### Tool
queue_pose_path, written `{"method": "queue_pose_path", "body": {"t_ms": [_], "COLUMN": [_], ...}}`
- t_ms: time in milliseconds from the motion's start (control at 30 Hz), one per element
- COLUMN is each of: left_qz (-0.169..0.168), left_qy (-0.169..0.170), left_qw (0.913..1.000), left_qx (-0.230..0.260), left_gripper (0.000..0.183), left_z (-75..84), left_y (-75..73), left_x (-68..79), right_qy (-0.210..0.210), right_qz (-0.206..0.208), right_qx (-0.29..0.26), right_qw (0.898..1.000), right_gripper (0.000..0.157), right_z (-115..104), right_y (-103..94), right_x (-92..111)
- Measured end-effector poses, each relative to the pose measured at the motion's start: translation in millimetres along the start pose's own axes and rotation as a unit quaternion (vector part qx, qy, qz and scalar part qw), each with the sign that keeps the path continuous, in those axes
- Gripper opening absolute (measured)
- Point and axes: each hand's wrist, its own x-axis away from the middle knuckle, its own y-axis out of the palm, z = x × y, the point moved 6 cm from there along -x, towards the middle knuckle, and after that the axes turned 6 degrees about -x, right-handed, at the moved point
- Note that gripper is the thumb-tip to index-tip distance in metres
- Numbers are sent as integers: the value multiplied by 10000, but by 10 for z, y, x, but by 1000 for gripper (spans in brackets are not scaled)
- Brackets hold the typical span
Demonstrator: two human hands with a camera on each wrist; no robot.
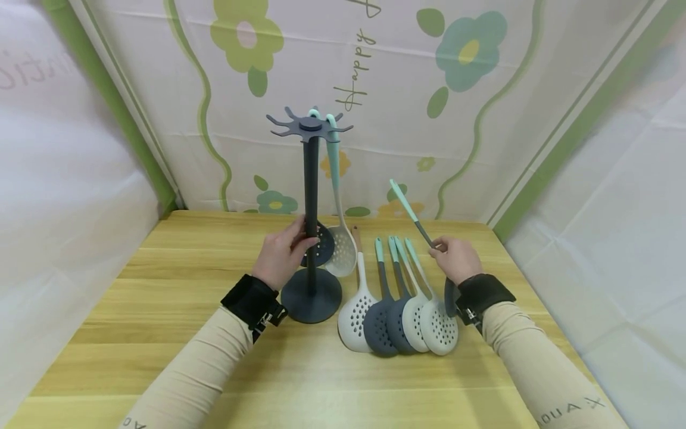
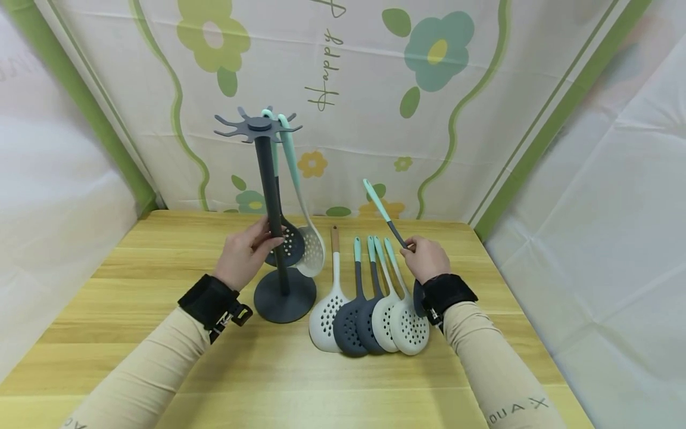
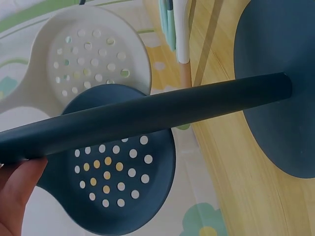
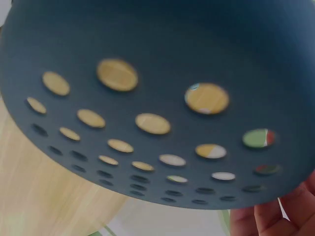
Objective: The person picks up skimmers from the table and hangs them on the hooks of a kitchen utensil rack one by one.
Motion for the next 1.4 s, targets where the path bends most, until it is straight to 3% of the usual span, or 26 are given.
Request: {"method": "queue_pose_path", "body": {"t_ms": [633,967,1400], "left_qz": [124,286,-434], "left_qy": [-272,-129,-296], "left_qw": [9992,9990,9986], "left_qx": [-247,-307,54], "left_gripper": [36,35,34], "left_z": [32,46,17], "left_y": [25,31,96], "left_x": [-11,-11,14], "right_qy": [-320,-690,-890], "right_qz": [576,918,955], "right_qx": [-357,-589,-941], "right_qw": [9972,9916,9870], "right_gripper": [34,31,29], "right_z": [-215,-439,-649], "right_y": [-195,-246,-252], "right_x": [-2,50,97]}}
